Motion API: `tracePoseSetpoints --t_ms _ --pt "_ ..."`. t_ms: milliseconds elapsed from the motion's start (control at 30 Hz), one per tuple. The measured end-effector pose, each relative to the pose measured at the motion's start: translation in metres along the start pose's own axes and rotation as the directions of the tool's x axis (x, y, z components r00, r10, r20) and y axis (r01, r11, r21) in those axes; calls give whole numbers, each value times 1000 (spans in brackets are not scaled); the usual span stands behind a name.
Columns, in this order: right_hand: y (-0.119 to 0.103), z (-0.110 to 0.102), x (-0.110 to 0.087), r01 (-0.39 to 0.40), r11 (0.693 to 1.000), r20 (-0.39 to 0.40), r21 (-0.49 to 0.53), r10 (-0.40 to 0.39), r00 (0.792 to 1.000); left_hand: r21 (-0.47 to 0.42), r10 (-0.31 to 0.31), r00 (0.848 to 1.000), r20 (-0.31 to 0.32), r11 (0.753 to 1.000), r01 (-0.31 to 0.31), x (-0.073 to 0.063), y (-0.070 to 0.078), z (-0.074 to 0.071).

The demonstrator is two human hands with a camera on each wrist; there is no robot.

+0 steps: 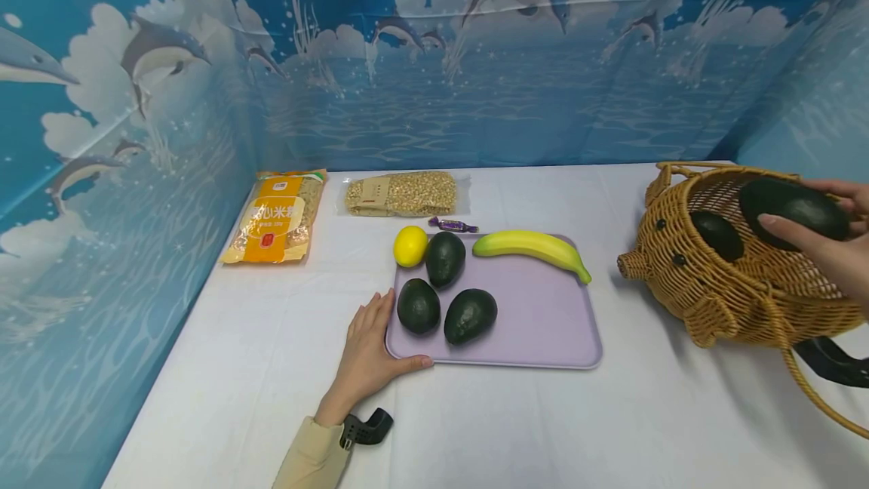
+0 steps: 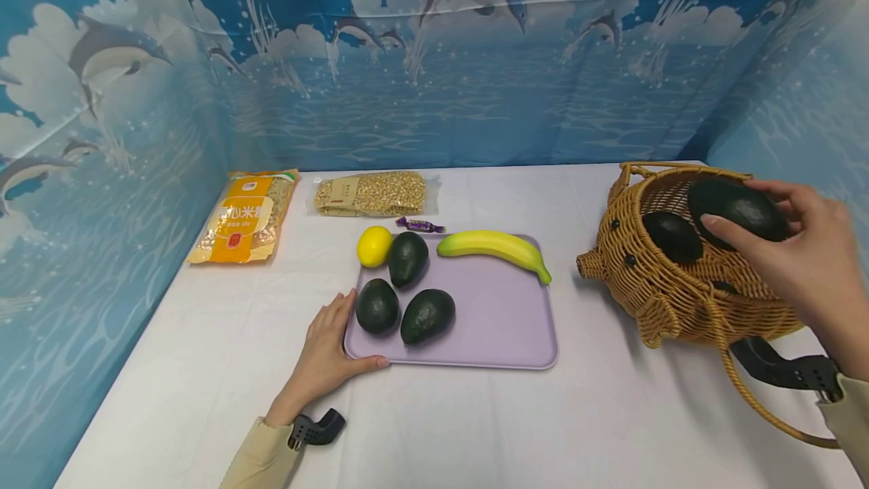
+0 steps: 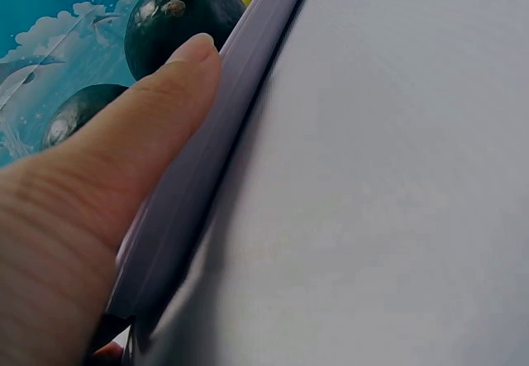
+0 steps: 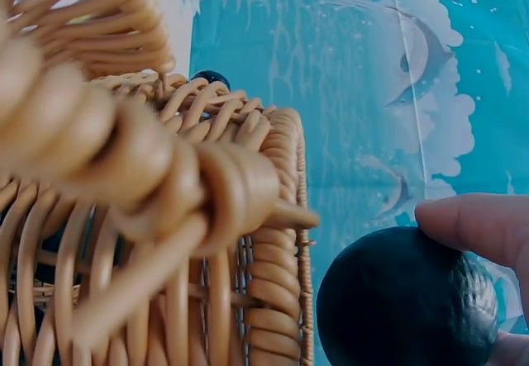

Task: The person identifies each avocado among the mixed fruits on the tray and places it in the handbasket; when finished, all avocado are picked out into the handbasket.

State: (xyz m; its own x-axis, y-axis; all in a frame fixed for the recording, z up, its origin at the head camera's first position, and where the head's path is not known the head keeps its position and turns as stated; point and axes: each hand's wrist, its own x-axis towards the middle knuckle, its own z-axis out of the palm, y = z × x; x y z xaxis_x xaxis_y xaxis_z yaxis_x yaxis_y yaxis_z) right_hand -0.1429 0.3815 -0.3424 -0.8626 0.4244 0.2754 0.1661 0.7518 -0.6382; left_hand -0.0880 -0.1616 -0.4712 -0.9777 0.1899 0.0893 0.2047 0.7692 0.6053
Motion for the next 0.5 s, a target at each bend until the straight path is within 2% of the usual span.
tracePoseSetpoints --t_ms 100,200,300,400,433,500 --pt "22 7 10 -14 1000 -22 -2 14 1000 -1 -2 1000 3 1000 2 0 1 0" --pt "41 12 18 4 999 -44 47 -2 999 1 1 1000 1 1000 -1 0 0 0" --pt "47 13 18 63 995 -67 83 -58 996 3 3 1000 -1 1000 -3 0 0 1" --pt "32 13 6 119 988 -74 102 -112 991 4 3 1000 0 1000 -3 0 -1 0" --pt "22 14 -1 145 983 -77 109 -137 988 3 6 1000 0 1000 -6 0 -1 1" --pt "-4 13 -19 149 983 -41 112 -145 989 4 6 1000 -1 1000 -6 0 -1 1"
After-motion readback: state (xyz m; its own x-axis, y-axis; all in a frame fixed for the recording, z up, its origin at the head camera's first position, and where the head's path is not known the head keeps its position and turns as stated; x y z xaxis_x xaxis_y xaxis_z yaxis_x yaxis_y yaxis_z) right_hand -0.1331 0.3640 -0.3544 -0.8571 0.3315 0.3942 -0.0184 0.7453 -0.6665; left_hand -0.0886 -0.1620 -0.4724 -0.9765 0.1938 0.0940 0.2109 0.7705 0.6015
